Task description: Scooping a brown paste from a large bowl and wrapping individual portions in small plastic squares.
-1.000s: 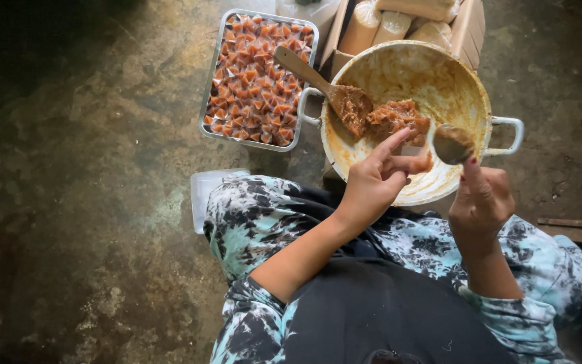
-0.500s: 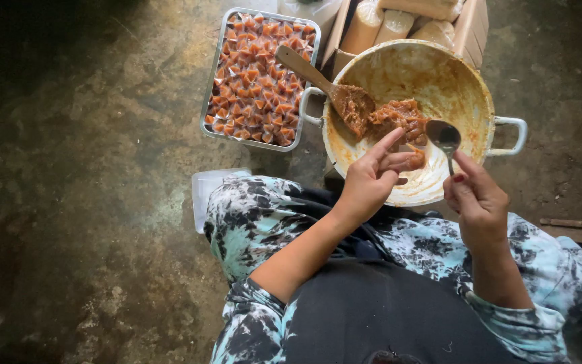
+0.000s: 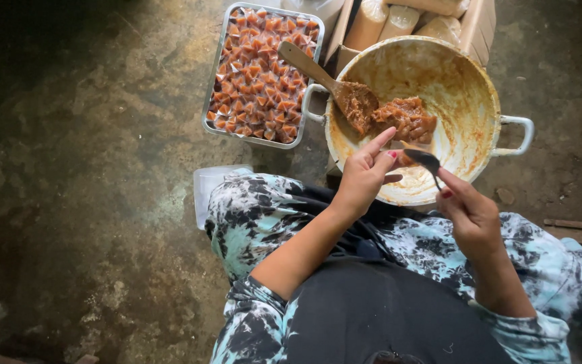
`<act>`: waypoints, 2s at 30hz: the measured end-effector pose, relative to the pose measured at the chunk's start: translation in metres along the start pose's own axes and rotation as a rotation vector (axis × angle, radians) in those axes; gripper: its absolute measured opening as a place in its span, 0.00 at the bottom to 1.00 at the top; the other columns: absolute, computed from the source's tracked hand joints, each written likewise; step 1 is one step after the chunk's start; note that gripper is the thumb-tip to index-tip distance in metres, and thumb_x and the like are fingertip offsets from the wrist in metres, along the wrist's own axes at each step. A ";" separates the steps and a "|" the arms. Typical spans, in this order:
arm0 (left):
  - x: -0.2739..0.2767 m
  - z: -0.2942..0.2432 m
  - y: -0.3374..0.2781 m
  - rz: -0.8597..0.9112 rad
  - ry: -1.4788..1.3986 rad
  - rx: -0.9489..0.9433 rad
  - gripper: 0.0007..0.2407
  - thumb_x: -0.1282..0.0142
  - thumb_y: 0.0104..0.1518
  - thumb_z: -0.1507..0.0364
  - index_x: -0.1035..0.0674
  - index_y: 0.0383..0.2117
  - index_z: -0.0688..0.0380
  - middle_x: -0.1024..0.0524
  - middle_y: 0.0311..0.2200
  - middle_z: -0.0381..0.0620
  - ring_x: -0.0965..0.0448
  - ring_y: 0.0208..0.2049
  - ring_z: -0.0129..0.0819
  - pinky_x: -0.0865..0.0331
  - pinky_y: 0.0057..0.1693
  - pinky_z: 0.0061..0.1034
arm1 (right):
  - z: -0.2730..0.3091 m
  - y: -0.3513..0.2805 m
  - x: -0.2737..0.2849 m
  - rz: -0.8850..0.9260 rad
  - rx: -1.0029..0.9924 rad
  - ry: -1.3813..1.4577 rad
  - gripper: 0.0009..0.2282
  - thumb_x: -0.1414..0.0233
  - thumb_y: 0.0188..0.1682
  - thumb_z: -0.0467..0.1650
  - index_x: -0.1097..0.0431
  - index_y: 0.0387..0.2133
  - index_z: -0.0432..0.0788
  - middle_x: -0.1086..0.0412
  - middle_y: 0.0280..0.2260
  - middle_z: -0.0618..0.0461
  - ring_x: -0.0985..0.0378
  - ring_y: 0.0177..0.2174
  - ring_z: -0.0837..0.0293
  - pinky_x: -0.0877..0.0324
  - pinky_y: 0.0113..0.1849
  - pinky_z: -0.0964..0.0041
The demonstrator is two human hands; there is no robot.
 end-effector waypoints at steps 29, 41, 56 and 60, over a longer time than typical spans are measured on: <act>0.012 0.013 0.012 -0.038 -0.341 0.103 0.26 0.49 0.61 0.75 0.37 0.68 0.61 0.18 0.41 0.47 0.16 0.41 0.33 0.19 0.48 0.38 | -0.004 -0.012 0.009 -0.060 0.175 -0.180 0.21 0.54 0.55 0.15 0.35 0.62 0.35 0.28 0.37 0.43 0.26 0.31 0.57 0.25 0.36 0.68; 0.020 0.018 0.019 -0.079 -0.409 0.067 0.27 0.48 0.60 0.75 0.38 0.68 0.64 0.19 0.42 0.49 0.16 0.38 0.33 0.20 0.48 0.36 | 0.028 -0.009 -0.004 -0.058 0.391 -0.587 0.17 0.49 0.60 0.19 0.30 0.61 0.39 0.28 0.35 0.46 0.32 0.26 0.56 0.34 0.28 0.62; 0.027 0.015 0.022 -0.115 -0.492 0.033 0.26 0.49 0.61 0.77 0.39 0.68 0.63 0.19 0.41 0.53 0.16 0.37 0.35 0.20 0.47 0.38 | 0.014 -0.010 0.000 -0.114 0.521 -0.775 0.17 0.51 0.61 0.17 0.29 0.61 0.42 0.27 0.33 0.45 0.36 0.22 0.57 0.42 0.21 0.63; 0.032 0.002 0.019 -0.170 -0.419 -0.042 0.23 0.52 0.63 0.77 0.35 0.66 0.60 0.19 0.43 0.53 0.16 0.39 0.40 0.19 0.47 0.38 | 0.044 0.016 0.006 -0.141 0.144 -0.458 0.18 0.54 0.58 0.16 0.35 0.62 0.28 0.32 0.55 0.25 0.28 0.54 0.36 0.33 0.57 0.48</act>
Point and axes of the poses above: each hand's wrist, its own y-axis towards the middle knuckle, its own x-axis out of the back of the hand, z = x × y, the point moved 5 cm from there along y, towards the middle knuckle
